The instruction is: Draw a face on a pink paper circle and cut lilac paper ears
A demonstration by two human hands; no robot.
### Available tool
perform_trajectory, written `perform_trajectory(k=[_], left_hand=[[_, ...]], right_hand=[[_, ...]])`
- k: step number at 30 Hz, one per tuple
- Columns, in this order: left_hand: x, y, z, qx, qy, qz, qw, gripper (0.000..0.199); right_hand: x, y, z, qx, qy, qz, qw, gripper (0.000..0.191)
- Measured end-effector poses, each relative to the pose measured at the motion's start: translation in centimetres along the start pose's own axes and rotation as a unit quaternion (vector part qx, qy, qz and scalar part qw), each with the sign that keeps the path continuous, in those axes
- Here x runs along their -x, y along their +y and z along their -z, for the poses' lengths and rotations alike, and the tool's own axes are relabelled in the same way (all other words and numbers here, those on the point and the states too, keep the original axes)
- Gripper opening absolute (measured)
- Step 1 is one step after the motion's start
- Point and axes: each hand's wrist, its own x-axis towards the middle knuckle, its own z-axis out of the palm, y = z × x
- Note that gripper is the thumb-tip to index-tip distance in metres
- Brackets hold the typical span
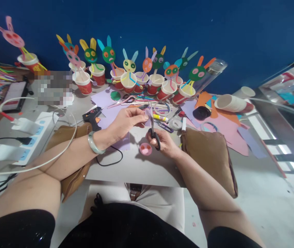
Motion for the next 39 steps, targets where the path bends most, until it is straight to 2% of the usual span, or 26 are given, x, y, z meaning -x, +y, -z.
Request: perform_trajectory(k=[21,39], left_hand=[[0.09,0.21,-0.02,0.000,0.002,-0.010,1.000,0.020],[0.13,0.39,0.31,-0.017,-0.014,-0.037,0.999,0.018]], right_hand=[[-0.14,0.00,0.07,0.020,0.006,0.003,1.000,0.071],[-0.24,-0.14,0.76,0.057,0.003,0.036,0.998,0.071]])
